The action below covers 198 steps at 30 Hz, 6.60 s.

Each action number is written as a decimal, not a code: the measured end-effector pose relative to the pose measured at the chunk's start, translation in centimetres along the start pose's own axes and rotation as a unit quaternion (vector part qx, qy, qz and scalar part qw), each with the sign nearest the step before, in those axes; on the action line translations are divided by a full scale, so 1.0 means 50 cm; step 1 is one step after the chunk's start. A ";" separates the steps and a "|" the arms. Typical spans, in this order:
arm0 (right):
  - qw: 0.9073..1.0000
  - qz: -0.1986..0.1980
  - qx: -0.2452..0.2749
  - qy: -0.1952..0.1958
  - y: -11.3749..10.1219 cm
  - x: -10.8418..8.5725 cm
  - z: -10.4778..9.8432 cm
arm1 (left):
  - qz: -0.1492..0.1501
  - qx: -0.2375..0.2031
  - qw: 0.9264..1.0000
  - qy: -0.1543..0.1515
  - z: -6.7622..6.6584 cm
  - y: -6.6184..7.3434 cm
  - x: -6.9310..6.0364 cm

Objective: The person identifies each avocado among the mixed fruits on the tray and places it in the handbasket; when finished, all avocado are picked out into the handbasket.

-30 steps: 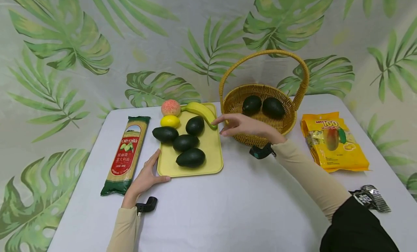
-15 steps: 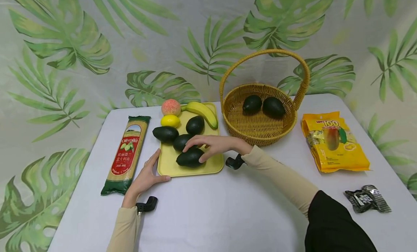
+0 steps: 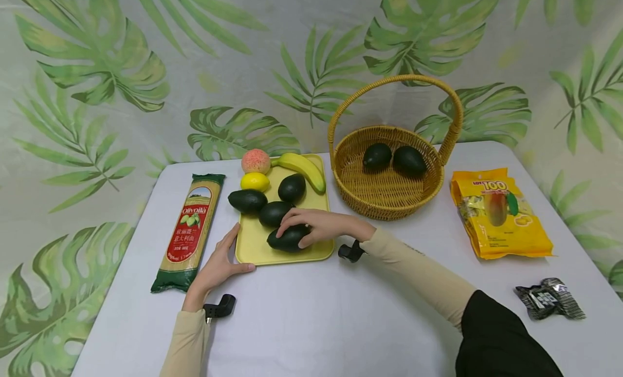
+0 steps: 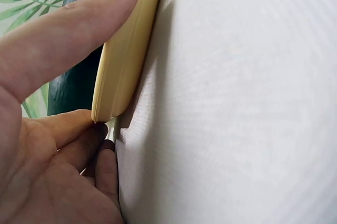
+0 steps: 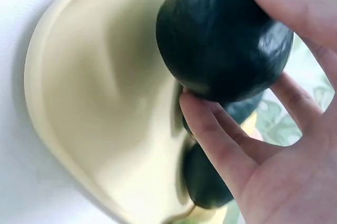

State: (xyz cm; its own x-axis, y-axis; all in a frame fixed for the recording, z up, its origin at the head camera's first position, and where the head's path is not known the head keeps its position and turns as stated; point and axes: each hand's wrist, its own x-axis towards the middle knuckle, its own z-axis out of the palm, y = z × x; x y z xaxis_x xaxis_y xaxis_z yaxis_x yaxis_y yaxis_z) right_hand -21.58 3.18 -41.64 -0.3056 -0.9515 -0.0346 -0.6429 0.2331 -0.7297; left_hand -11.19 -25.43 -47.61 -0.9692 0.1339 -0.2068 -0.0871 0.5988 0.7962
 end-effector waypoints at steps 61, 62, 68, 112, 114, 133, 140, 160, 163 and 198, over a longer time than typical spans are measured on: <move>0.945 0.224 0.130 0.199 0.097 -0.243 -0.221 | 0.000 -0.003 1.000 0.000 0.000 0.001 0.000; 0.946 0.215 0.137 0.201 0.090 -0.243 -0.221 | 0.000 -0.003 1.000 0.000 0.000 0.001 0.000; 0.955 0.138 0.185 0.186 0.045 -0.213 -0.210 | 0.001 -0.002 1.000 0.000 -0.002 0.001 -0.001; 0.982 0.058 -0.163 0.082 -0.005 0.096 -0.016 | -0.009 -0.006 1.000 -0.005 -0.001 0.005 -0.002; 0.986 0.055 -0.122 0.095 -0.006 0.082 -0.026 | -0.011 -0.008 1.000 -0.004 -0.001 0.006 -0.003; 0.948 0.155 0.089 0.263 0.041 -0.255 -0.196 | -0.009 -0.001 1.000 0.000 0.000 0.004 0.001; 0.919 0.249 0.062 0.300 0.115 -0.361 -0.220 | -0.004 -0.006 1.000 -0.001 0.000 0.002 -0.002; 0.919 0.290 -0.025 0.265 0.144 -0.354 -0.216 | -0.004 -0.003 1.000 0.001 0.002 0.002 0.000; 0.917 0.292 -0.022 0.269 0.141 -0.355 -0.215 | -0.003 -0.004 1.000 0.001 0.002 0.001 0.001; 0.975 0.130 0.059 0.170 0.054 0.019 -0.114 | -0.016 -0.004 1.000 0.001 0.001 0.007 0.000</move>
State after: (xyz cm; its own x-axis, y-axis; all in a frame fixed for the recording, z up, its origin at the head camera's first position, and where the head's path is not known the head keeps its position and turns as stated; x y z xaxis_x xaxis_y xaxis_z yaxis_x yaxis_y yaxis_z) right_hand -27.62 4.04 -39.76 -0.6749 -0.7378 -0.0147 -0.4344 0.4134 -0.8003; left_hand -11.20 -25.18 -47.38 -0.9663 0.1141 -0.2306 -0.1192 0.5958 0.7942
